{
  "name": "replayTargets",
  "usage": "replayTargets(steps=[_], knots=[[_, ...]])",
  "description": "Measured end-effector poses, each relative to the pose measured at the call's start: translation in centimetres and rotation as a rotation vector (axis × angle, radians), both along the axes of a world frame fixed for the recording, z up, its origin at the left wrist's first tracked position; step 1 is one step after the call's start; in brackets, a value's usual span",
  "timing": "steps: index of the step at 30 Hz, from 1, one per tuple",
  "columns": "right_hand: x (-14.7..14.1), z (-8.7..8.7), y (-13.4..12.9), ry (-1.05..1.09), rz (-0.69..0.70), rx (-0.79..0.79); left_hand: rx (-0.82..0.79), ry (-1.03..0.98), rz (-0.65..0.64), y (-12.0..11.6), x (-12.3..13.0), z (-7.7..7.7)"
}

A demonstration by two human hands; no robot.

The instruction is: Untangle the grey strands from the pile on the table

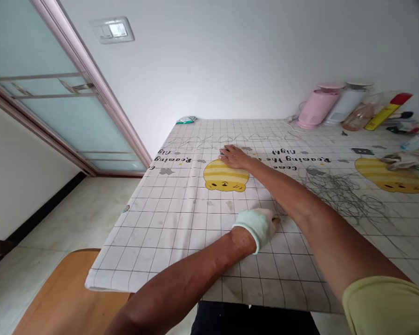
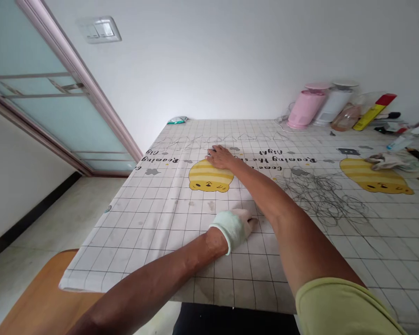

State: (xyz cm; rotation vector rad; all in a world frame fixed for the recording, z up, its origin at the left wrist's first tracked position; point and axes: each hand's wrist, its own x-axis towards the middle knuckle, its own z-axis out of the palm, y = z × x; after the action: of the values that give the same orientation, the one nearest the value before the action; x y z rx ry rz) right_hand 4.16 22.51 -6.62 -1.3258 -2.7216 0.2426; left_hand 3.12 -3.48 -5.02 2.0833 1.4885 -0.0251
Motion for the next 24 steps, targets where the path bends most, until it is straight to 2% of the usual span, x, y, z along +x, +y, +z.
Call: replayTargets(steps=[2,4,6,8,10,11,13,16,20,24], knots=[[1.0,1.1,-0.2,0.016,-0.024,0.018,0.015,-0.006,0.001,-0.2,-0.2,0.2],[3.4,2.7,-0.7,0.076,-0.03,0.052,0.055,-0.015,0.043,-0.3,-0.5,0.5],[7.1,4.7,-1.7,0.169,-0.03,0.077,0.086,-0.022,0.072,-0.4,-1.0,0.9],[11.4,6.7,-3.4,0.208,-0.094,0.073,0.132,-0.017,0.086,-0.2,-1.6,1.1],[15.8,8.1,-5.6,0.205,-0.166,0.029,0.156,-0.016,0.123,0.1,-2.1,1.2],[17.7,8.4,-6.8,0.205,-0.185,-0.001,0.153,-0.03,0.187,0.3,-2.3,1.2],[20.7,8.3,-9.3,0.199,-0.182,-0.053,0.129,-0.058,0.272,0.8,-2.5,1.2],[22.5,6.8,-12.5,0.124,-0.036,-0.076,0.139,-0.061,0.284,1.3,-2.6,1.0],[21.4,4.8,-15.2,-0.073,0.203,0.011,0.186,-0.051,0.256,1.5,-2.7,0.8],[20.5,4.1,-16.1,-0.177,0.384,0.189,0.196,-0.092,0.289,1.4,-2.9,0.6]])
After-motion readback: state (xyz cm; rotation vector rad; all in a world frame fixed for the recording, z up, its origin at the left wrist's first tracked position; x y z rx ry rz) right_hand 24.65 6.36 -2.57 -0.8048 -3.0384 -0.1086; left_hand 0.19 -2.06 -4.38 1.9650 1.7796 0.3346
